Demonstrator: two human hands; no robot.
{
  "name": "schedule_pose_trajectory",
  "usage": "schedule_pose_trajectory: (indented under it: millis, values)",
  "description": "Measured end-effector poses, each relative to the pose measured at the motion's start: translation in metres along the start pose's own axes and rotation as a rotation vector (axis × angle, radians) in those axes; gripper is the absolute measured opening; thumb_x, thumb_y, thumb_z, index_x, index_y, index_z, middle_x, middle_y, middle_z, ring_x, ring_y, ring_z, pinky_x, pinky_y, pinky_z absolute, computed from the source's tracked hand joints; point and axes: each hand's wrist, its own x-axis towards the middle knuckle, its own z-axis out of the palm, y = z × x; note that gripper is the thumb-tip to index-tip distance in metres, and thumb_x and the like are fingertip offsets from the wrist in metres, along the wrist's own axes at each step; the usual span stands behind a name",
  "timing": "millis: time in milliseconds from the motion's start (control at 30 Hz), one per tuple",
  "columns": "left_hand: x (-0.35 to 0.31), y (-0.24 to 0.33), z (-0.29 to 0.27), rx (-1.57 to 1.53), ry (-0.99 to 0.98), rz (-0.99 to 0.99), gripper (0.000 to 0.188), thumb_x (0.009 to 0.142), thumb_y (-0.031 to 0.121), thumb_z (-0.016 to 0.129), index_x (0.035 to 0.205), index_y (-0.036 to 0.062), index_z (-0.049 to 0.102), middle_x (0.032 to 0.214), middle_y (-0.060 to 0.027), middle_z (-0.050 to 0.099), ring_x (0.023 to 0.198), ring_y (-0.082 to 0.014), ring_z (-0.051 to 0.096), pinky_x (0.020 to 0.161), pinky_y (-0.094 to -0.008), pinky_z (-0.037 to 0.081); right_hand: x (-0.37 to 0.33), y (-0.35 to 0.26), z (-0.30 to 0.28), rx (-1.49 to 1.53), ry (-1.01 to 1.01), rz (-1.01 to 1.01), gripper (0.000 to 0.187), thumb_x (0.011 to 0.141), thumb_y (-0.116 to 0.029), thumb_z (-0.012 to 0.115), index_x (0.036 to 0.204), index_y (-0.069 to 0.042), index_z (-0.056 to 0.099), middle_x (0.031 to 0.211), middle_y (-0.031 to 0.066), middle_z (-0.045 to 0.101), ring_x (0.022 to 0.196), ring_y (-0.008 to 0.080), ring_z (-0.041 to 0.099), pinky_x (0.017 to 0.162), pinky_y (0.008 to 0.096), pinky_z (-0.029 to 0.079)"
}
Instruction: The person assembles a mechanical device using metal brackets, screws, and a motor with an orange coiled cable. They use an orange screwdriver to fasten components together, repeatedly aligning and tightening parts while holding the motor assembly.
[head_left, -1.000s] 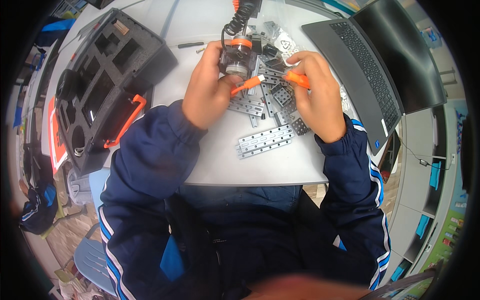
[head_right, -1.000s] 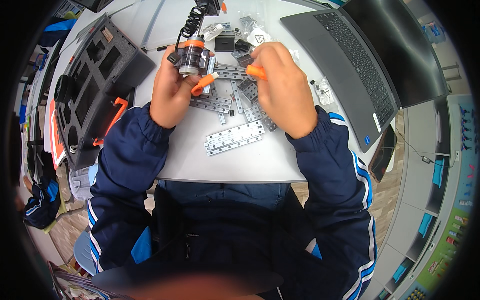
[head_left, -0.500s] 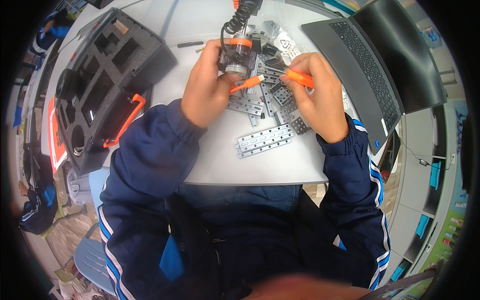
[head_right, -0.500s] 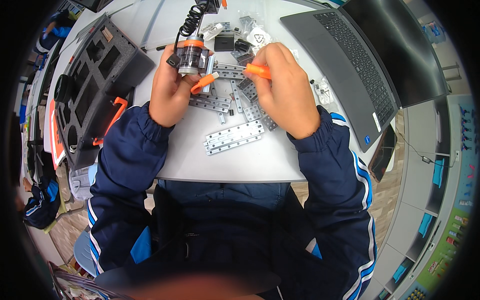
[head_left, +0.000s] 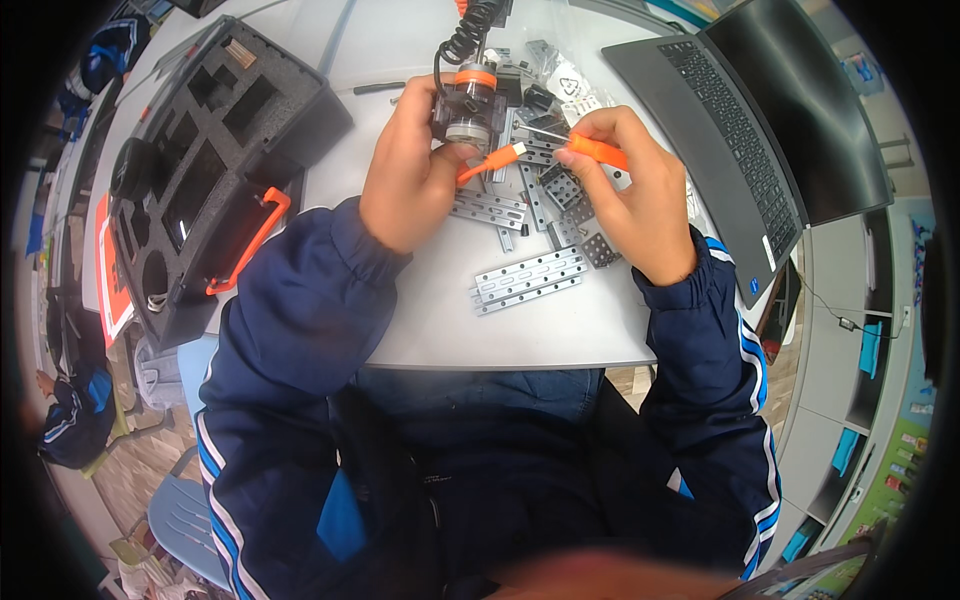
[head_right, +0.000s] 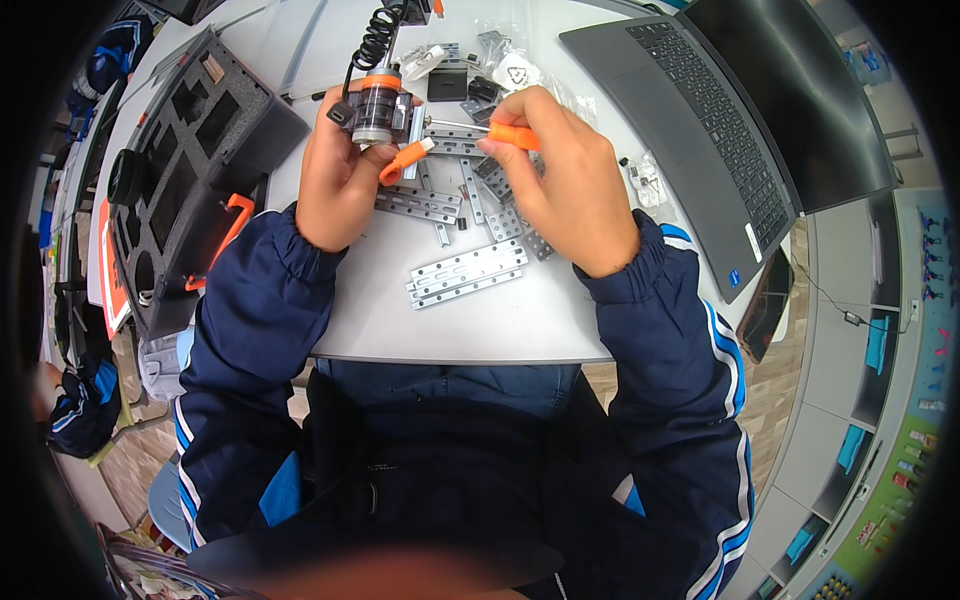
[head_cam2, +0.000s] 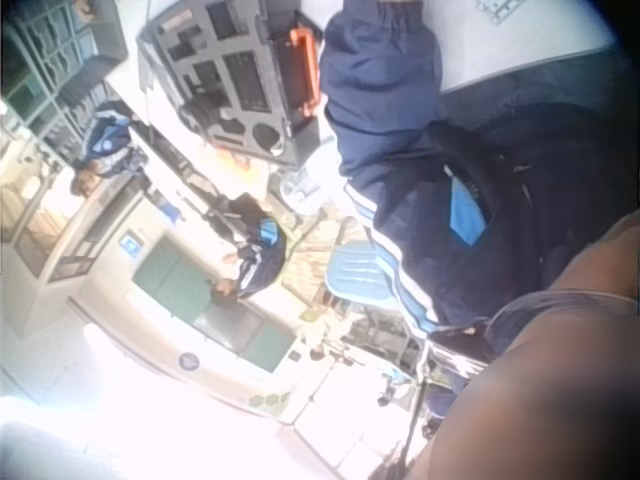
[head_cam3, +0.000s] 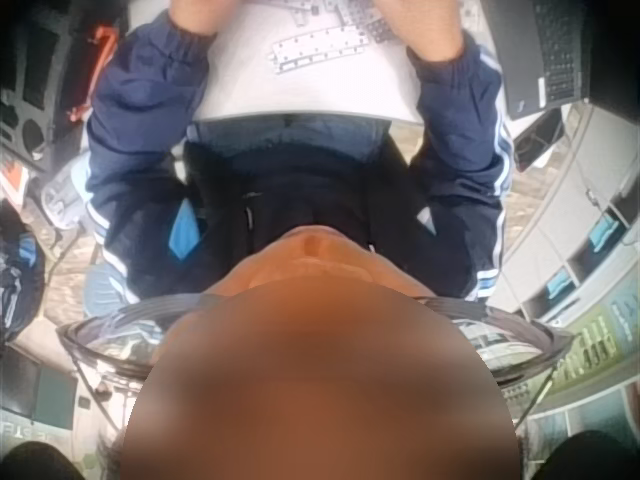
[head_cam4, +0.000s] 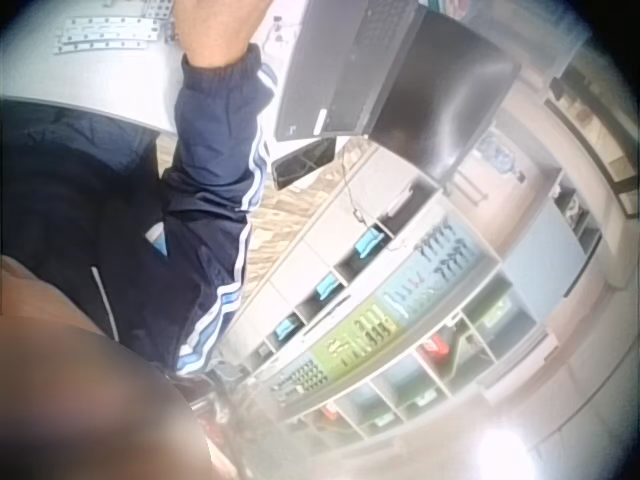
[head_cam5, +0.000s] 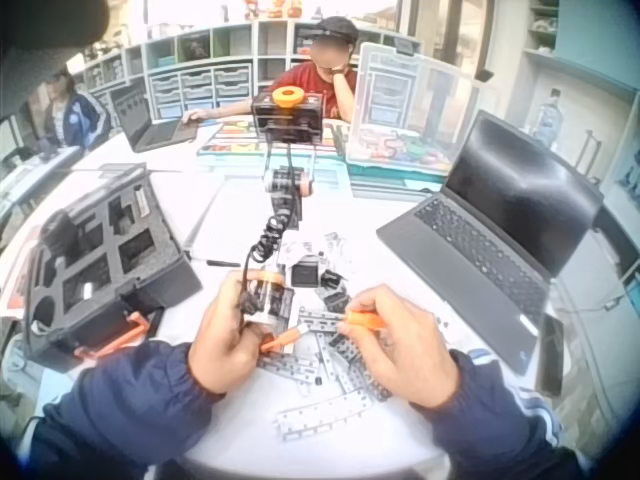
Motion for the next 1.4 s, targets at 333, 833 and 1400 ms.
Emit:
schedule_pose_trajectory:
  millis: [333,833,1400]
  values:
    - [0.0,0.001,0.0,-0.036,0.003,-0.032,0.051,0.075,-0.022,0.044,0.121,-0.0012,0.043,0.106,-0.0133,0.058,0.093,-0.0189,0.06,0.071,-0.0281,0.053,0.002,-0.003,-0.001,-0.064,0.011,-0.14,0.022,0.082,-0.008,0.068,0.103,-0.003,0.064,0.092,0.0136,0.067,0.08,0.0269,0.067,0.068,0.0301,0.053]
    - [0.0,0.0,-0.003,0.005,-0.078,-0.064,0.048,0.085,-0.017,0.041,0.13,0.0006,0.034,0.121,-0.0147,0.055,0.093,-0.0134,0.055,0.073,-0.0267,0.056,0.001,0.0,0.001,-0.026,-0.039,-0.109,0.017,0.087,-0.008,0.062,0.103,-0.003,0.067,0.079,0.0093,0.058,0.063,0.0206,0.057,0.06,0.0285,0.047]
    - [-0.005,-0.006,0.003,-0.014,-0.156,-0.006,0.052,0.086,-0.015,0.044,0.134,0.0011,0.031,0.124,-0.0154,0.053,0.108,-0.018,0.056,0.085,-0.0297,0.052,-0.003,-0.01,0.014,0.095,-0.053,-0.105,0.017,0.081,-0.008,0.071,0.093,0.002,0.066,0.08,0.0091,0.061,0.069,0.0187,0.057,0.062,0.0263,0.044]
